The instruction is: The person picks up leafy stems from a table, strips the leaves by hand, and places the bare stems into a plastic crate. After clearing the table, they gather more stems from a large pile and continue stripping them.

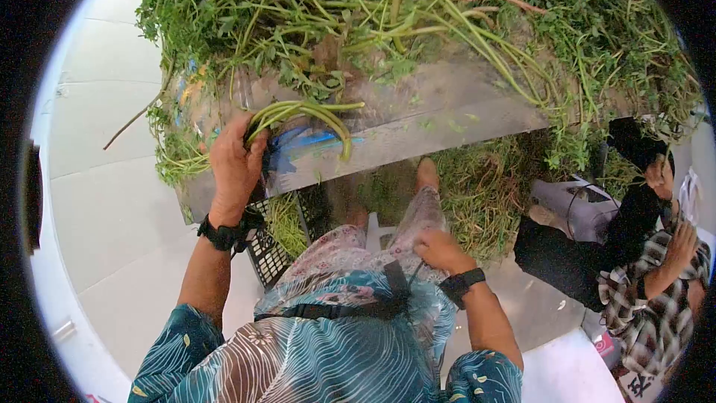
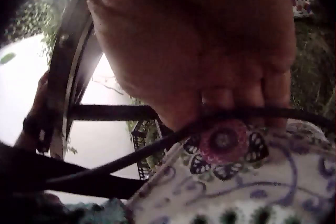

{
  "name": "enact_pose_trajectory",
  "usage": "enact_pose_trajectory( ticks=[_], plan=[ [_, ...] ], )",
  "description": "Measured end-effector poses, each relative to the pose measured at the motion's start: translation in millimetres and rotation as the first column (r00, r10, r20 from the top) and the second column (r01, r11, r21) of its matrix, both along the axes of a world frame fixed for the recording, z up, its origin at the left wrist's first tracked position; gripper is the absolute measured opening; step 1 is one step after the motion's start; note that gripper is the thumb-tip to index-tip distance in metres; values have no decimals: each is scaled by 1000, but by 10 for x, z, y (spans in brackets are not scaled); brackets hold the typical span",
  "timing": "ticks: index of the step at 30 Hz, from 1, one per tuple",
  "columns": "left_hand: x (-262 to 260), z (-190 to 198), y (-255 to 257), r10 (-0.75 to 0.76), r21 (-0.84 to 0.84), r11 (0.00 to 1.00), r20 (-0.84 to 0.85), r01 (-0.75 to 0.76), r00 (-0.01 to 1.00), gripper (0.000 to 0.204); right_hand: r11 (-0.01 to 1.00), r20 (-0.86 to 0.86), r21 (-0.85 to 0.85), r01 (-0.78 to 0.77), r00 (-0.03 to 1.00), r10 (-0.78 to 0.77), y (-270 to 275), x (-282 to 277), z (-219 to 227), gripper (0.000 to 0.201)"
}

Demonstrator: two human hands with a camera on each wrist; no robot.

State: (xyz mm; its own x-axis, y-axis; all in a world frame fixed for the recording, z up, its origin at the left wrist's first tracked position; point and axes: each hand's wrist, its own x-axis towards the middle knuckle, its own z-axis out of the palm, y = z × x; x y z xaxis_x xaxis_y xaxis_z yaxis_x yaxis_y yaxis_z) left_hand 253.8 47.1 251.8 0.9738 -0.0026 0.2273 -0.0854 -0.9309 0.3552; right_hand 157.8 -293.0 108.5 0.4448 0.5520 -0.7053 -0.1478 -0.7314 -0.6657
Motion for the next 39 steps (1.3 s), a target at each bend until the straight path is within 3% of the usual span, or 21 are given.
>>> enact_pose_trajectory(
  ticks=[1, 4, 7, 10, 11, 14, 15, 17, 18, 22, 24, 26, 28, 30, 33, 36, 39],
  plan=[
    [12, -31, -21, -20, -35, 999, 120, 24, 993, 19, 999, 9, 0, 39, 999, -39, -29, -20, -77, 23],
    [16, -34, -44, -13, -38, 999, 143, 18, 990, 17, 993, -278, 46, -111, 953, 120, -190, 71, 80, 23],
    [28, -56, -21, -14, -46, 999, 147, 21, 989, 17, 972, -465, 230, -46, 872, 152, -647, -170, 99, 22],
    [29, -81, 5, 5, -87, 996, 111, 5, 994, 20, 993, -714, 107, -50, 691, 112, -690, -220, 141, 22],
    [22, -92, 9, 13, -107, 994, 92, -3, 996, 21, 987, -718, 125, -98, 678, 158, -668, -232, 24, 22],
    [3, -112, 27, 51, -129, 991, 41, -45, 998, 23, 862, -577, 118, -493, 673, 464, -312, -2, -41, 27],
    [0, -117, 38, 53, -112, 992, 29, -50, 998, 24, 892, -509, 74, -447, 752, 419, -254, 30, -18, 27],
    [-5, -112, 27, 52, -108, 993, 38, -48, 998, 24, 856, -91, 105, -506, 852, 515, -162, -74, -131, 26],
    [-1, -116, 22, 54, -111, 993, 47, -49, 997, 24, 837, 133, 103, -538, 841, 524, -102, -90, -153, 26],
    [1, -132, 32, 67, -110, 992, 40, -63, 997, 22, 694, 115, 94, -714, 700, 704, 326, -94, -532, 27],
    [9, -135, 44, 65, -86, 994, 48, -60, 997, 22, 836, 277, 267, -480, 869, 410, 627, -203, -748, 28],
    [14, -133, 57, 58, -49, 997, 51, -56, 997, 22, 780, 284, 402, -480, 875, 392, 1017, -241, -857, 27],
    [14, -119, 70, 46, 10, 999, 50, -47, 998, 22, 745, 194, 415, -522, 851, 489, 1435, -377, -858, 28],
    [10, -130, 101, 60, -22, 998, 43, -59, 997, 21, 661, 84, 360, -658, 729, 679, 1801, -690, -981, 29],
    [9, -146, 117, 62, -35, 998, 50, -60, 997, 21, 705, 95, 360, -611, 776, 623, 1965, -912, -883, 30],
    [4, -141, 111, 65, -23, 998, 63, -63, 996, 21, 756, -22, 583, -297, 925, 380, 1938, -794, -692, 29],
    [-6, -149, 125, 69, -33, 997, 64, -67, 996, 22, 609, -302, 784, -119, 785, 542, 2003, -473, -271, 28]
  ],
)
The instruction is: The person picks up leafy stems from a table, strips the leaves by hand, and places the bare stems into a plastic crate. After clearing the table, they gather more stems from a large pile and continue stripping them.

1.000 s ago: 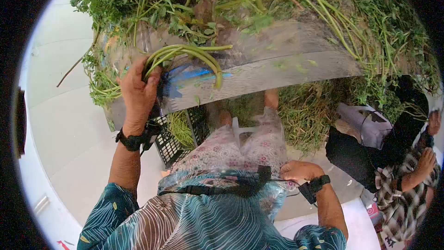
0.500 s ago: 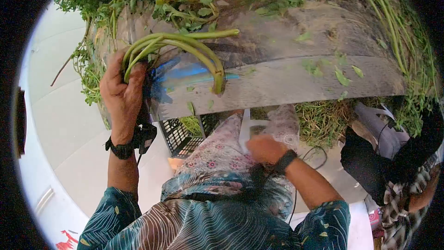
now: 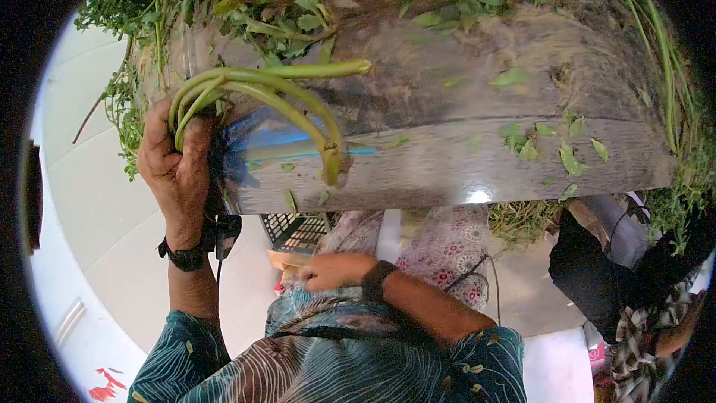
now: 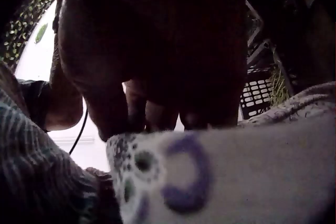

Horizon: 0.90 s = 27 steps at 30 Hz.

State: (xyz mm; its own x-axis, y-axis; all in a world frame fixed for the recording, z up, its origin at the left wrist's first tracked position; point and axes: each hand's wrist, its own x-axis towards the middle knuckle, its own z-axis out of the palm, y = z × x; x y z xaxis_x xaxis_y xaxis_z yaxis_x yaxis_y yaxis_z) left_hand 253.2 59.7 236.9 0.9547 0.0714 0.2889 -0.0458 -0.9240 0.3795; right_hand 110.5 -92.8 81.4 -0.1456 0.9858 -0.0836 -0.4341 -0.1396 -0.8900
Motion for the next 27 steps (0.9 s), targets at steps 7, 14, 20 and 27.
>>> enact_pose_trajectory(
  ticks=[7, 14, 20, 27],
  plan=[
    [-23, 7, -21, 29, -79, 996, -30, -31, 999, 25, 920, -85, 288, -265, 950, 300, -162, 15, 64, 31],
    [-74, -60, -22, 74, -159, 985, 2, -72, 997, 26, 926, -47, 160, -341, 935, 352, -411, 41, -294, 33],
    [-117, -54, -50, 121, -121, 985, 13, -119, 993, 30, 928, -118, 82, -363, 921, 370, -449, 18, -488, 33],
    [-155, -91, -37, 114, -122, 987, 42, -108, 993, 41, 959, -135, 60, -278, 949, 284, -448, -30, -674, 30]
  ],
)
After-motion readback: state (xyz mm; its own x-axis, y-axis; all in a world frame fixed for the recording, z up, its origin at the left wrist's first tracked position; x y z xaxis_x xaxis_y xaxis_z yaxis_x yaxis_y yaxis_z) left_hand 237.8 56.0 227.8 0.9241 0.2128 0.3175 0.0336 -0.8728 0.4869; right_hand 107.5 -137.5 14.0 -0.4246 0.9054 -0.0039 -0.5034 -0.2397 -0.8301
